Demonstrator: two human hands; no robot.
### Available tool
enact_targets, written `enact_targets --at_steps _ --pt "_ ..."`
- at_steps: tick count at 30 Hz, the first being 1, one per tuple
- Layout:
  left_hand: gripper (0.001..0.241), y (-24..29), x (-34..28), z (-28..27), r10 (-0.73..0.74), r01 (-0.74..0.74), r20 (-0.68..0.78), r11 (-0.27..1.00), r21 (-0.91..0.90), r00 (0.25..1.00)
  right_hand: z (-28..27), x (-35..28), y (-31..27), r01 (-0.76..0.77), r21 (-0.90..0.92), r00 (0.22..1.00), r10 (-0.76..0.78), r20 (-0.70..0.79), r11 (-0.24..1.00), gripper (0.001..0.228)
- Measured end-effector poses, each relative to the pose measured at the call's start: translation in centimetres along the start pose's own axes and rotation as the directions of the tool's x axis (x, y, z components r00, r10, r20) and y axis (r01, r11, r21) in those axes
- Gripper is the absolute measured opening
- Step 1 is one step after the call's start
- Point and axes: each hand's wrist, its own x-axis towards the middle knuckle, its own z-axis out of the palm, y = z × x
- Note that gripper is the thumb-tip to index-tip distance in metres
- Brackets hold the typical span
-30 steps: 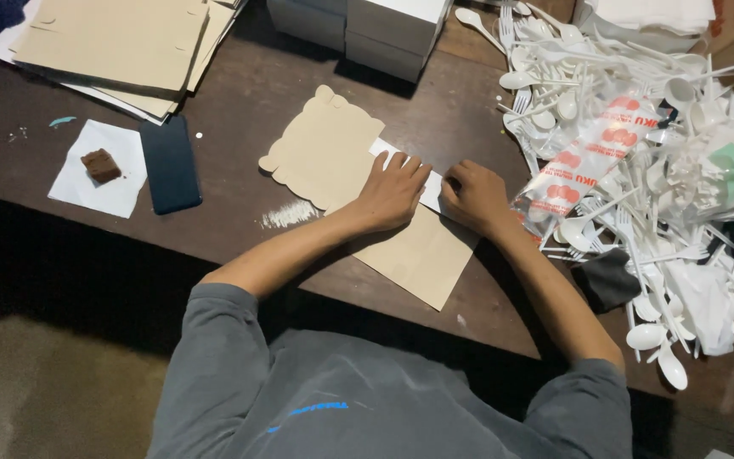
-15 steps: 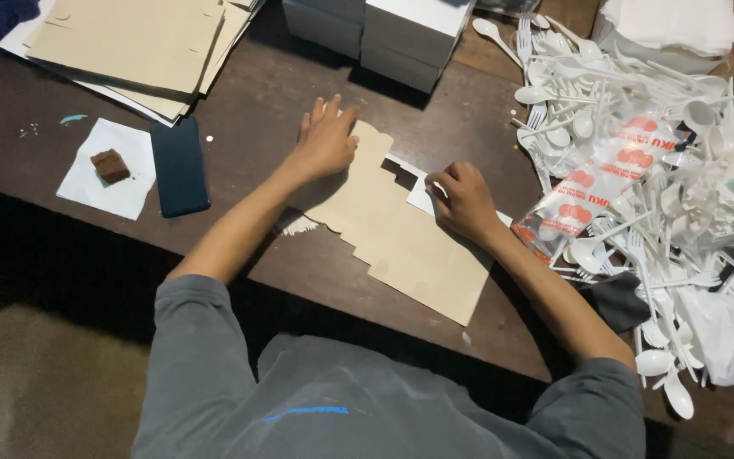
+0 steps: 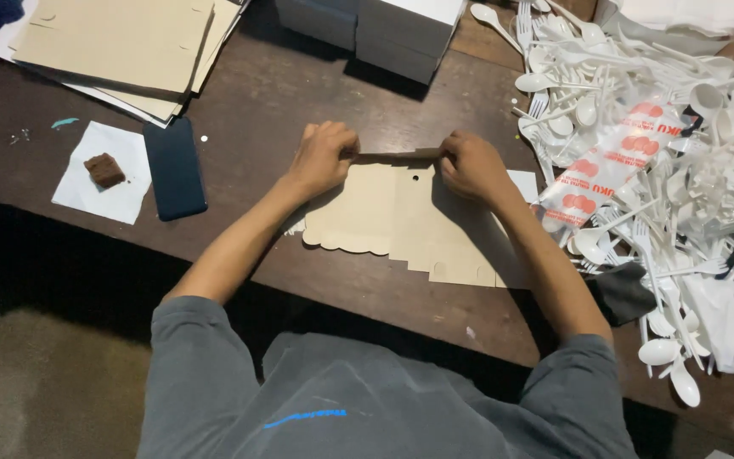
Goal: Folding a flat cardboard cutout into a small box by bending sides and tucking in flaps
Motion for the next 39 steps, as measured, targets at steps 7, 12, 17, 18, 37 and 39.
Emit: enact_targets --at_steps 7,12,17,18,37,39 --pt "0.024 2.5 -3.7 -3.3 0.058 -0.058 -0.005 0.998 0.006 0.998 -2.9 0.0 -4.1 0.020 0.284 0.997 -0.041 0.068 0.959 0.027" --pt "0.017 2.2 -5.2 -2.5 0.116 -0.118 -0.065 0.993 -0.025 0.991 -5.3 -1.0 -8.0 0.139 0.100 0.970 -0.155 0.186 0.985 0.029" --pt "0.027 2.2 -5.9 -3.1 0.108 -0.107 -0.111 0.994 0.019 0.988 0.1 -0.8 -8.7 0.299 0.119 0.953 -0.303 0.020 0.947 0.028" --pt "0.027 2.1 -6.1 -3.2 0.077 -0.076 -0.129 0.997 0.012 0.989 0.4 -1.1 -8.9 0.351 0.108 0.936 -0.351 -0.018 0.930 0.026" --pt "0.018 1.7 -6.2 -2.0 0.069 -0.041 -0.157 0.984 0.173 0.985 4.6 -0.4 -10.3 0.424 -0.057 0.887 -0.427 -0.177 0.904 0.026" --pt "0.015 3.1 -5.8 -2.2 0.031 -0.017 -0.064 0.980 0.200 0.997 4.5 0.0 -11.2 0.467 0.002 0.880 -0.465 -0.100 0.884 0.052"
